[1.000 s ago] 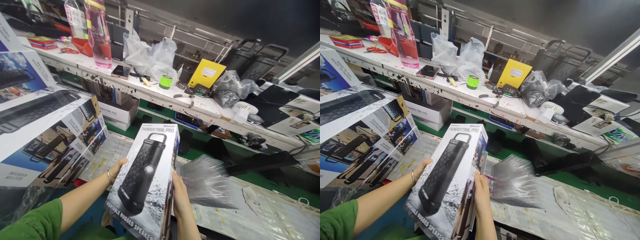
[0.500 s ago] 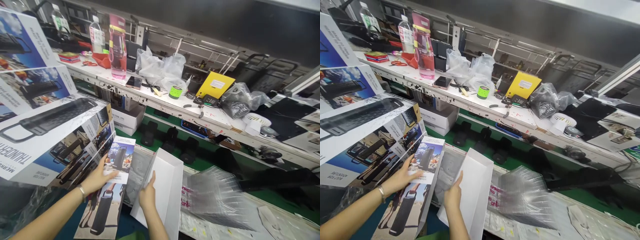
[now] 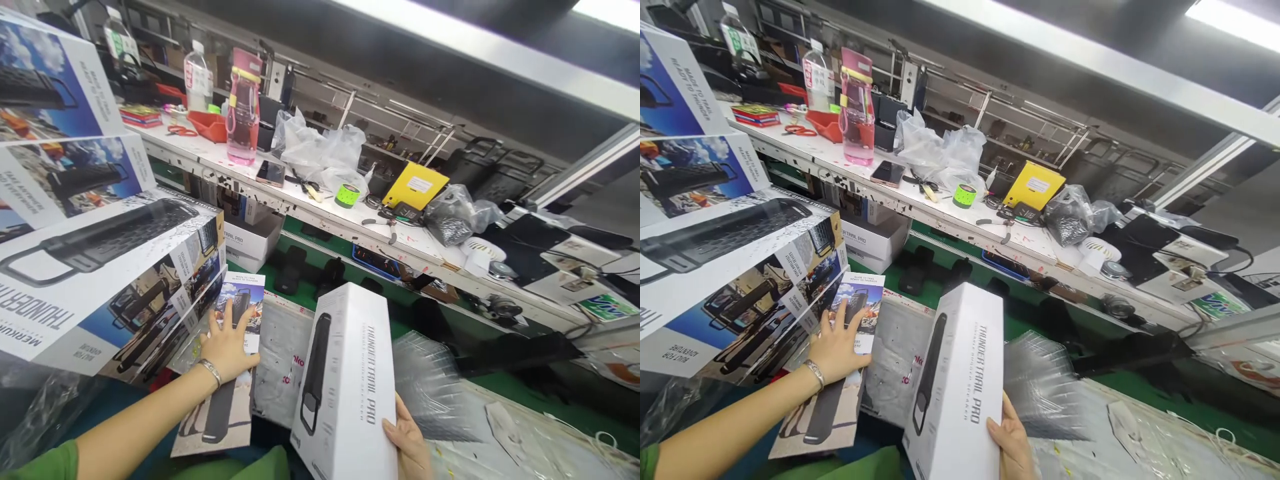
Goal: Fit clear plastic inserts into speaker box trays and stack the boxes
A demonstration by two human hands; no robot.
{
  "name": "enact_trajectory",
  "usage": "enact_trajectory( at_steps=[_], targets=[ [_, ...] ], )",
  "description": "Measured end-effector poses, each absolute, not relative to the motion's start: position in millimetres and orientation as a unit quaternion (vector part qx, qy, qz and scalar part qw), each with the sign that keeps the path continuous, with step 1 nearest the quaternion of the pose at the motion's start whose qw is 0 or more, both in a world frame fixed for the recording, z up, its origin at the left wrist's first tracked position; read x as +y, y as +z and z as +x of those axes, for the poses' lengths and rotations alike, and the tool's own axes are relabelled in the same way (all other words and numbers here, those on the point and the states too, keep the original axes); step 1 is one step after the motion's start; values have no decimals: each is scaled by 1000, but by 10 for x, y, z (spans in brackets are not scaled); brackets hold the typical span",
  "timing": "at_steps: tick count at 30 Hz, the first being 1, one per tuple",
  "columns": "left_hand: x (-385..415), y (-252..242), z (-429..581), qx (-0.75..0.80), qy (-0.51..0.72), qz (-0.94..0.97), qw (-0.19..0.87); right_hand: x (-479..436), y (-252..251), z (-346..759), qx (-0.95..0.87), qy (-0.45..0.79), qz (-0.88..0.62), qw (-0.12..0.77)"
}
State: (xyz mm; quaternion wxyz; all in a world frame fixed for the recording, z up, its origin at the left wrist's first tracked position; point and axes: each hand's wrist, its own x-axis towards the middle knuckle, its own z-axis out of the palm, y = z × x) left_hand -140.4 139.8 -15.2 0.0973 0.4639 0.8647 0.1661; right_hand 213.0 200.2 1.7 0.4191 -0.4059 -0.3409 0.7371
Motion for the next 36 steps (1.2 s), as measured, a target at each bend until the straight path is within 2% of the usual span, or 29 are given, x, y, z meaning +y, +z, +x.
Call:
enact_trajectory(
  at_steps=[3,5,9,11,14,16,20,23,25,27,30,33,36],
  targets=[
    [1496,-71,-1594,859,153,477,105,2085,176,1898,-464,742,-374,305],
    [1570,-11,-1740,853,139,491,112,2185,241,1765,-574,699,-348,245],
    [1675,98,-1923,859,107,486,117,2328,-32,1608,-762,515,-355,169],
    [1709,141,-1897,869,105,478,75,2326,-330,1576,-800,427,-393,155],
    [1809,166,-1659,854,142,500,-15,2259,-707,1601,-787,387,-439,195],
    [1923,161,-1341,810,174,559,-13,2207,-794,1710,-769,377,-456,243],
    [2205,209,-353,640,247,715,132,2130,-590,2233,-708,310,-497,396],
    [2461,367,509,507,279,785,221,2152,-320,2743,-607,154,-512,588],
    [2665,491,1026,436,287,820,234,2243,-191,3025,-530,74,-534,655],
    [2881,578,1441,387,278,850,225,2380,-145,3226,-477,87,-591,645],
    [3165,583,1827,376,208,879,206,2576,-220,3382,-427,213,-657,583],
    [3314,480,1991,376,153,889,210,2663,-352,3424,-393,310,-669,549],
    [3303,413,2074,327,156,919,157,2680,-444,3431,-362,367,-649,559]
  ],
)
